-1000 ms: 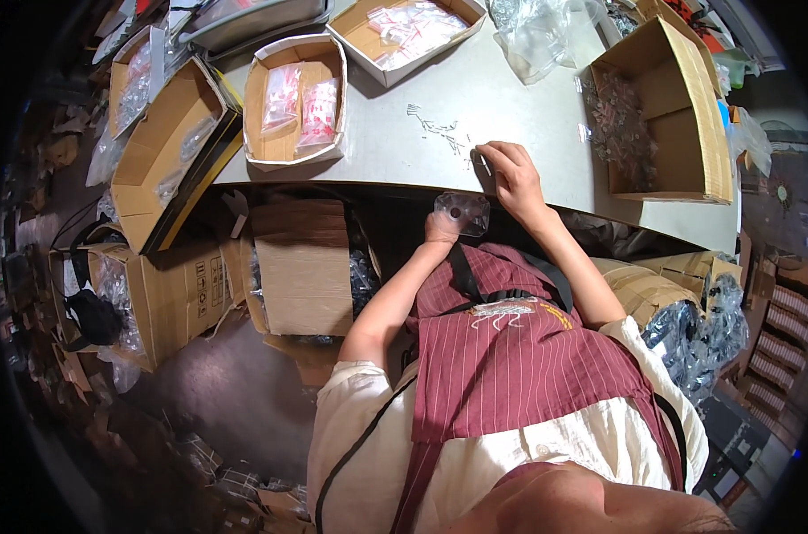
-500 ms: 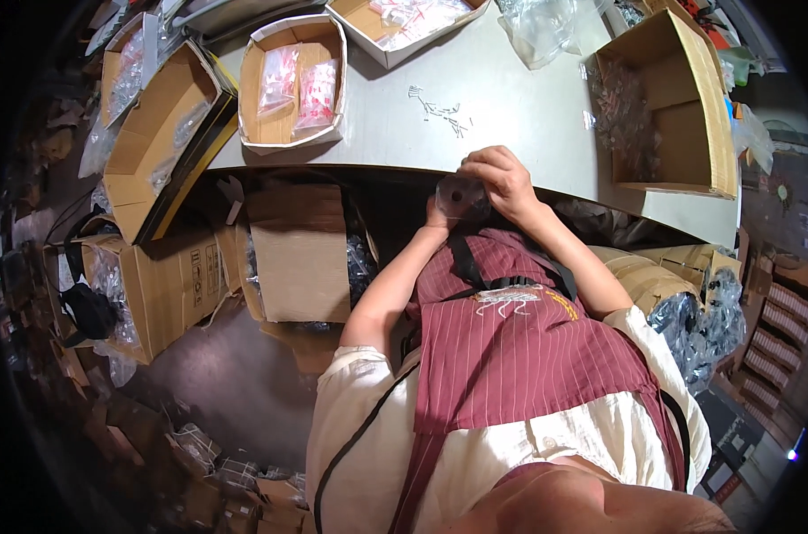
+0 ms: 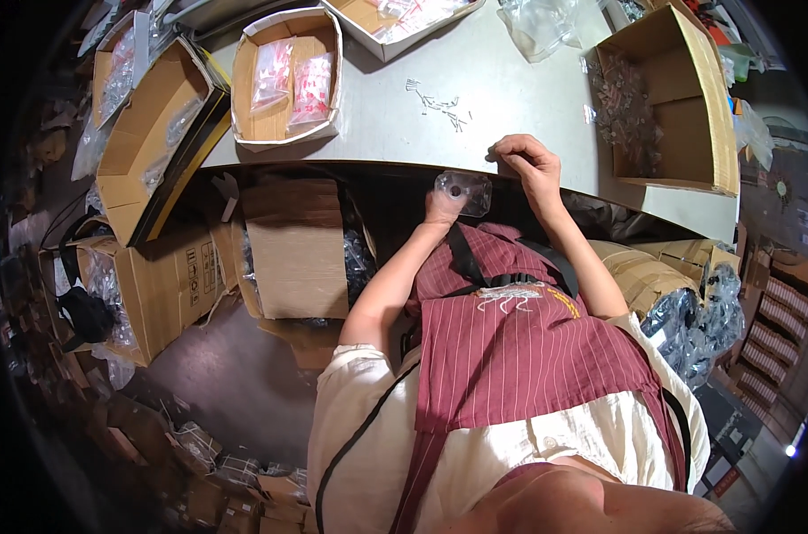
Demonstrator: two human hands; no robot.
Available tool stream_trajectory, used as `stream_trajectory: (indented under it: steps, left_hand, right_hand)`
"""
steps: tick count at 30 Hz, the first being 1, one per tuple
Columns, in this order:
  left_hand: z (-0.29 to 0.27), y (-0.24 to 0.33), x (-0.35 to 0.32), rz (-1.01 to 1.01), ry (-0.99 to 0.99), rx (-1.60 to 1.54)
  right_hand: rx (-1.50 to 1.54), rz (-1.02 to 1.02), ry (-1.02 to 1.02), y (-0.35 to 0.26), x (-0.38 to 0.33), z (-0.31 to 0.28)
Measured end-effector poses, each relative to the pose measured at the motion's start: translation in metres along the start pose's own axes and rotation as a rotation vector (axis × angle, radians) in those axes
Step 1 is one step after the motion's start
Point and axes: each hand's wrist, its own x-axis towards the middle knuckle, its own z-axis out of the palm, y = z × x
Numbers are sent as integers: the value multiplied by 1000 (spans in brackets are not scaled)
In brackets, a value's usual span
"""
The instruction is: The person places small metal components into a plastic bag by hand and then puts the bag into a larger container.
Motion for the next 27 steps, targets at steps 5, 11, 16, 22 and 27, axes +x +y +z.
stream_trajectory:
  steps: [5,11,16,22,27]
  left_hand:
    - [6,-19,3,79,49,104]
    - [5,-14,2,58,34,112]
    - [5,-18,1,96,79,110]
    - [2,-6,-2,11,104,92]
    - [0,-4,5,76,108,83]
  right_hand:
    - [-83,-4,-9,-1,5,5]
    - [-672,-278,43,1,27,13]
    - [-781,-375,44,7,47,20]
    - [-859,-410,-5,1,53,35]
    - [-856,-403,-28,0,51,43]
